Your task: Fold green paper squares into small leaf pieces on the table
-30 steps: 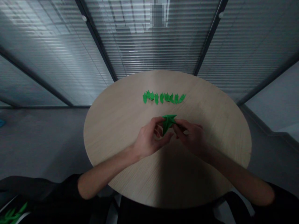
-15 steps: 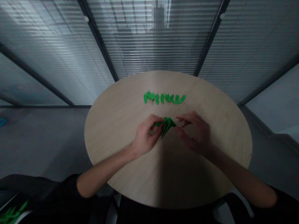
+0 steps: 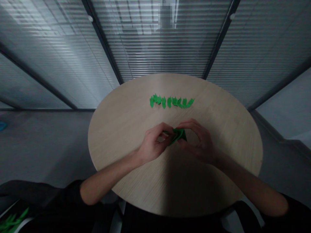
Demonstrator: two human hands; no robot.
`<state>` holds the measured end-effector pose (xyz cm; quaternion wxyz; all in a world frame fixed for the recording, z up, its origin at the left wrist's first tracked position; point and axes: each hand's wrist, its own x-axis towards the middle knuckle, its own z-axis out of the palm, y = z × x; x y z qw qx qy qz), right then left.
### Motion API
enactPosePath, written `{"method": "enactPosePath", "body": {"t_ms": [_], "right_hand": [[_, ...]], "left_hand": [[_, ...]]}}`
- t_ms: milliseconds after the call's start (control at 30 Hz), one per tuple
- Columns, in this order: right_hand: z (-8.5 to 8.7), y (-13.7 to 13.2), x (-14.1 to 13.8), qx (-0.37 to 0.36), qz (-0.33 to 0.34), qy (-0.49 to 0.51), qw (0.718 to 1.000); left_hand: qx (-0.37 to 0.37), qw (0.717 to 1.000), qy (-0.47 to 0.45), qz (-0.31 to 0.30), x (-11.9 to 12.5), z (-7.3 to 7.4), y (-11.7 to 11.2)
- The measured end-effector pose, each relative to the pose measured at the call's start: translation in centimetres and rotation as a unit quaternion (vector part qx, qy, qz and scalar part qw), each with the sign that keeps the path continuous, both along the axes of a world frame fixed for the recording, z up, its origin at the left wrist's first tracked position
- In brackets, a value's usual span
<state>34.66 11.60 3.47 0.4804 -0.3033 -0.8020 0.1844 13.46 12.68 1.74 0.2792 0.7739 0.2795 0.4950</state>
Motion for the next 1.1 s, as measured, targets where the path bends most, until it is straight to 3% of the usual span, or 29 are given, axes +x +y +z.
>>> {"method": "enactPosePath", "body": {"t_ms": [267,400,633,1100], "right_hand": [[-0.79,0.47,-0.24,0.052,-0.058,0.013,0.997],[-0.77,0.53,-0.14,0.065,-0.076,0.0,0.995],[-0.41,0.29,-0.14,0.084,-0.063,-0.016,0.994],[-0.28,0.45,0.03,0.058,-0.042,0.003,0.997]], "left_hand": [[0.03,0.999,0.004,-0.038,0.14,0.37,-0.25],[-0.011,0.999,-0.034,-0.034,0.44,-0.12,-0.31],[-0.05,0.998,-0.026,0.01,0.13,-0.31,-0.17],[-0.094,0.989,-0.104,-0.041,0.35,-0.26,-0.09]]}}
